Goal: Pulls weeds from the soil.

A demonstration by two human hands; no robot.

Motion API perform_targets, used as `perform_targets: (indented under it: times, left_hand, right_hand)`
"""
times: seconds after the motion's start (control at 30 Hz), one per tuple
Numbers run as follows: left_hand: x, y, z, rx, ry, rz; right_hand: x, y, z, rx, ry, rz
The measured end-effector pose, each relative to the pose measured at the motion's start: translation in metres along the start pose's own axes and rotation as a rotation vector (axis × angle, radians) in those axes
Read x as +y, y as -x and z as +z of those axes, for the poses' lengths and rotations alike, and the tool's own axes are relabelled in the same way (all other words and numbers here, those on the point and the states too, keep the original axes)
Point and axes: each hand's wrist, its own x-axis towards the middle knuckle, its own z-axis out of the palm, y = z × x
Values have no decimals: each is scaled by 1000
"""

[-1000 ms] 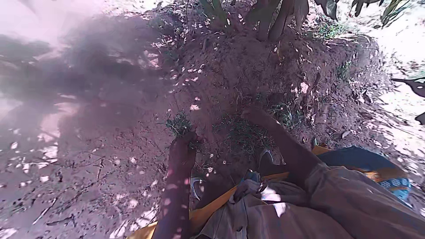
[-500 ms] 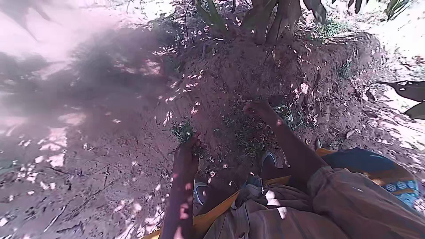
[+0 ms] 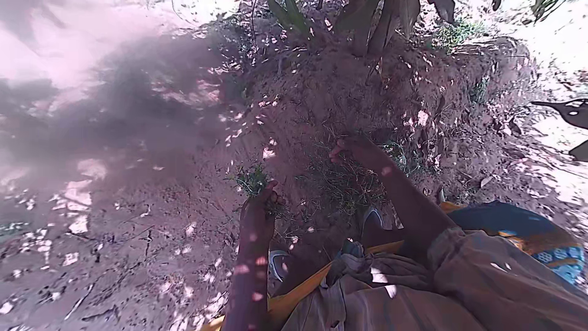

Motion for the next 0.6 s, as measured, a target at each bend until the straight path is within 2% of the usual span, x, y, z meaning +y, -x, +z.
perform_targets:
  times: [0.03,0.13,0.17,0.2,0.27,0.43,0.6]
  left_hand:
    - [0,0,0,-4,7,1]
    - [0,2,1,-21,21,16]
    - [1,3,2,-22,14,19]
    - [2,3,1,-26,5,25]
    - [-1,2,-1,-32,-6,31]
    - [0,2,2,-10,-11,20]
    - [2,5,5,-21,-13,12]
  right_hand:
    - [10,0,-5,-14,129,85]
    - [31,2,-1,-128,961,548]
    - [33,3,6,-167,1092,679]
    - [35,5,10,-178,1128,730]
    - [33,3,12,-142,1116,699]
    - [39,-2,-1,39,1078,489]
    - [70,-6,10,-22,1061,344]
